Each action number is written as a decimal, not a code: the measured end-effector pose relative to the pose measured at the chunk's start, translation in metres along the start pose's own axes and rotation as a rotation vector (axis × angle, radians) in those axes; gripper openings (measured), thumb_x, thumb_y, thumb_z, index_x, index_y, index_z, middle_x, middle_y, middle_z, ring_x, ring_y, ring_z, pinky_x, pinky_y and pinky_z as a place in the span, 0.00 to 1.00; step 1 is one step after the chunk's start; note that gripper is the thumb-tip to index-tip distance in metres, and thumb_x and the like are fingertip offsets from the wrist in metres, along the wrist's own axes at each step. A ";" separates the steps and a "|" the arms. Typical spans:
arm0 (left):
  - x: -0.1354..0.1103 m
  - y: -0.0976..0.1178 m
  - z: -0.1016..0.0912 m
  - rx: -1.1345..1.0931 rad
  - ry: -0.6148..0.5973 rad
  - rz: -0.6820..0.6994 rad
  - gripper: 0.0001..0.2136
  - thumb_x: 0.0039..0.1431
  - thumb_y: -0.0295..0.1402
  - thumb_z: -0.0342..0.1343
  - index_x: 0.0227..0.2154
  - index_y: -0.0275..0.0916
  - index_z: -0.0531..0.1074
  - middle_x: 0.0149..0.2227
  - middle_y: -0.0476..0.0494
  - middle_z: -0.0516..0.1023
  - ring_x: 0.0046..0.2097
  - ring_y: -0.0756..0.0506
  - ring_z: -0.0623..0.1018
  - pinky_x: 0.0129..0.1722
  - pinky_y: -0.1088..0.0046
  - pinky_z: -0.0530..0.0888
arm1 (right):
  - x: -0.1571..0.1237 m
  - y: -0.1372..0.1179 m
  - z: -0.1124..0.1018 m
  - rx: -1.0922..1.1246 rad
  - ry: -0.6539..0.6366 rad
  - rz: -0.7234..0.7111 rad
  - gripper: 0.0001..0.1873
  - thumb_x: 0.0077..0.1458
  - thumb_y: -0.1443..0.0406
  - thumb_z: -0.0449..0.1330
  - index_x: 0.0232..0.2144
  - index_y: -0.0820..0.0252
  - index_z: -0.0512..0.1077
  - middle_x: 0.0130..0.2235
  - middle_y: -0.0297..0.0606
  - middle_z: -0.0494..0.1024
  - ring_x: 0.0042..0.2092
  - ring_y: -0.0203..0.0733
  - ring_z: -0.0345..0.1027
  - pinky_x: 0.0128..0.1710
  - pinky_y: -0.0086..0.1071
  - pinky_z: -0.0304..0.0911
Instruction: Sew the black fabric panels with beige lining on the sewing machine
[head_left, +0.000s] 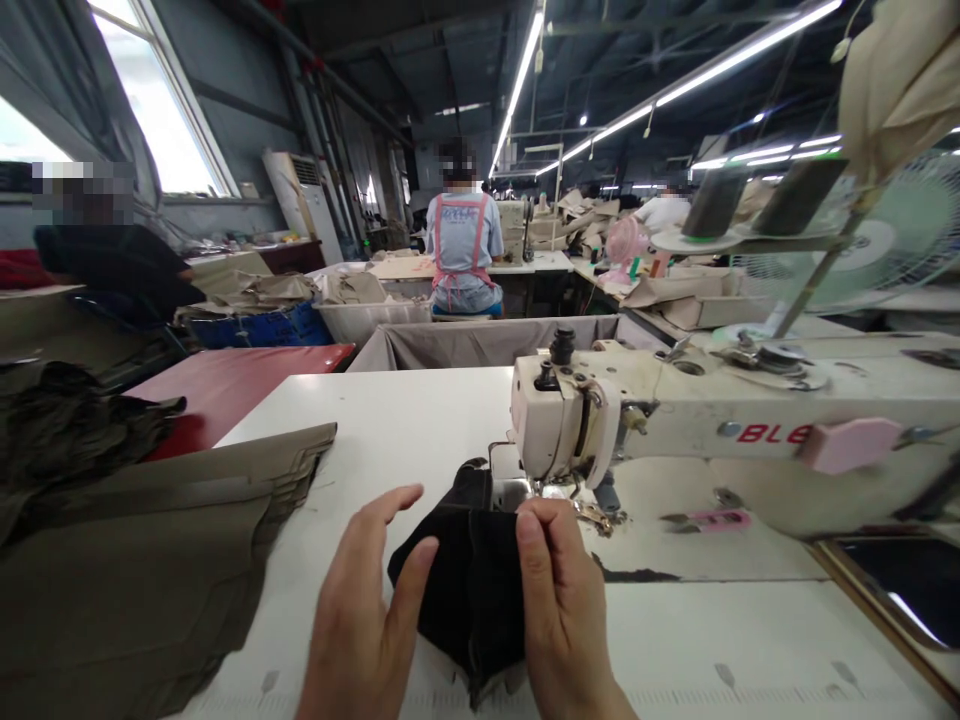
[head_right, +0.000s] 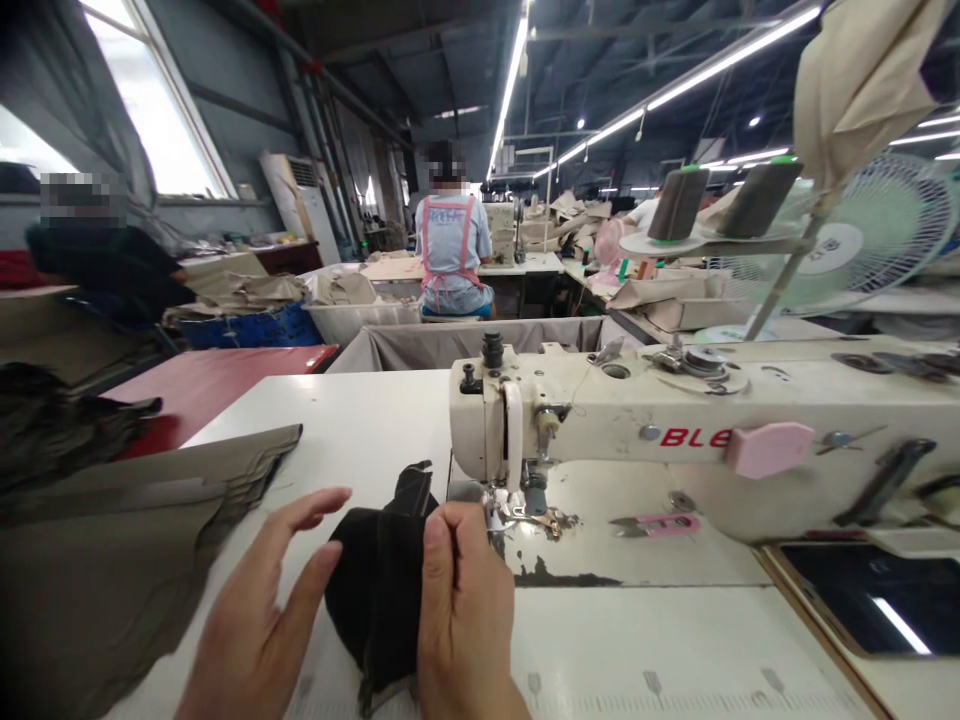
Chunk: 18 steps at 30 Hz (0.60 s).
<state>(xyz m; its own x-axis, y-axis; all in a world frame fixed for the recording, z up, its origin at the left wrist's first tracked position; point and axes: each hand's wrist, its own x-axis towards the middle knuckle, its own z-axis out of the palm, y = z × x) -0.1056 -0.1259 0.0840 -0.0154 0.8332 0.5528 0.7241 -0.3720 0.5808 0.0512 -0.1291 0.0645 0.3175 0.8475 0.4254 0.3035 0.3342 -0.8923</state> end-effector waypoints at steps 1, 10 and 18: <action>0.003 0.008 0.010 -0.047 0.005 -0.011 0.12 0.61 0.40 0.48 0.42 0.40 0.69 0.41 0.44 0.75 0.44 0.44 0.74 0.44 0.70 0.71 | 0.000 -0.001 -0.002 0.009 -0.003 -0.002 0.12 0.64 0.59 0.46 0.31 0.56 0.64 0.24 0.30 0.65 0.26 0.37 0.59 0.25 0.30 0.52; -0.001 0.011 0.023 -0.606 -0.254 -0.346 0.14 0.58 0.41 0.53 0.23 0.37 0.68 0.23 0.51 0.65 0.27 0.51 0.65 0.25 0.80 0.64 | 0.013 0.014 -0.037 0.089 -0.268 -0.124 0.07 0.61 0.64 0.53 0.31 0.56 0.68 0.32 0.33 0.70 0.36 0.37 0.66 0.36 0.29 0.60; -0.012 0.018 0.027 -0.754 -0.191 -0.379 0.14 0.58 0.42 0.53 0.23 0.38 0.67 0.22 0.51 0.62 0.25 0.52 0.63 0.23 0.81 0.64 | 0.009 0.009 -0.040 0.113 -0.303 -0.251 0.07 0.61 0.68 0.50 0.29 0.56 0.64 0.29 0.31 0.66 0.30 0.34 0.63 0.30 0.28 0.58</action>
<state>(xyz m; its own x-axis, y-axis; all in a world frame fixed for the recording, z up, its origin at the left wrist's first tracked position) -0.0739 -0.1315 0.0718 0.0019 0.9853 0.1708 0.0423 -0.1707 0.9844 0.0925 -0.1352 0.0662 -0.0377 0.8113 0.5835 0.2318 0.5751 -0.7846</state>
